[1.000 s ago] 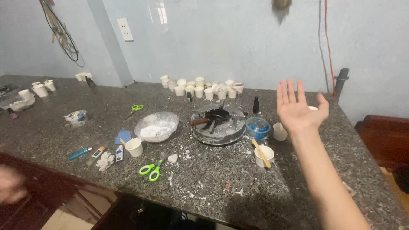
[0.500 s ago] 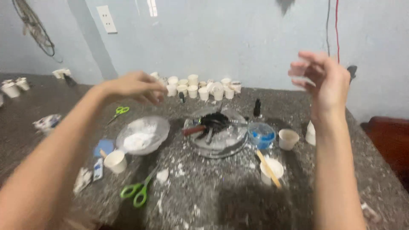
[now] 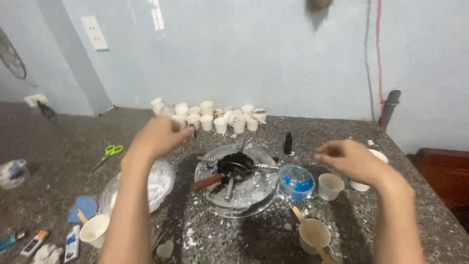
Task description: Stirring a mixture in a small pot on a burner and adding blue glitter while preparing materials
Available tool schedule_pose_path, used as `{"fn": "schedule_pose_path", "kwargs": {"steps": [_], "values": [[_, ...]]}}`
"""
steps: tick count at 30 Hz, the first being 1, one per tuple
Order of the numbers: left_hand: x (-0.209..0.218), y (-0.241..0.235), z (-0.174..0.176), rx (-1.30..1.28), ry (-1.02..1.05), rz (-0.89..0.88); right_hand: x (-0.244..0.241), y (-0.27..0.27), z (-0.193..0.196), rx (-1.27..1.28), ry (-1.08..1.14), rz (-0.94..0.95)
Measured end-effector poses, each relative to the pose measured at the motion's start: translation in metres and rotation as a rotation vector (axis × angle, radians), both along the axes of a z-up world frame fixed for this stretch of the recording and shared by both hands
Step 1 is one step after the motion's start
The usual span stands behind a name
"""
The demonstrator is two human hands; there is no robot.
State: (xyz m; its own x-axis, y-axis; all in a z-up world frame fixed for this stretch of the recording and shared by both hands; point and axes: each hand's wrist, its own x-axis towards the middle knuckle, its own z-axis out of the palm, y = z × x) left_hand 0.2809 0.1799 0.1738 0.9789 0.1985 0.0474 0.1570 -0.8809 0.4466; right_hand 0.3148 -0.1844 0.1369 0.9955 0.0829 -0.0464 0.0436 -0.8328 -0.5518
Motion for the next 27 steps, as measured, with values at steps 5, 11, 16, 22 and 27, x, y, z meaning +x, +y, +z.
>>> {"fn": "schedule_pose_path", "kwargs": {"steps": [5,11,16,22,27], "values": [[-0.009,0.021,-0.037,0.109,0.047,-0.082,-0.006,-0.004,-0.011,-0.157,0.042,-0.008],[-0.030,0.027,-0.047,-0.034,0.148,-0.167,0.041,-0.010,-0.062,-0.195,0.097,0.105],[-0.027,0.023,-0.063,-0.088,0.148,-0.209,0.061,-0.005,-0.081,-0.292,0.114,0.119],[-0.021,0.008,-0.071,-0.070,0.131,-0.224,0.095,-0.003,-0.115,-0.423,0.152,0.160],[-0.022,-0.009,-0.082,-0.006,0.167,-0.205,0.087,0.001,-0.112,-0.416,0.156,0.173]]}}
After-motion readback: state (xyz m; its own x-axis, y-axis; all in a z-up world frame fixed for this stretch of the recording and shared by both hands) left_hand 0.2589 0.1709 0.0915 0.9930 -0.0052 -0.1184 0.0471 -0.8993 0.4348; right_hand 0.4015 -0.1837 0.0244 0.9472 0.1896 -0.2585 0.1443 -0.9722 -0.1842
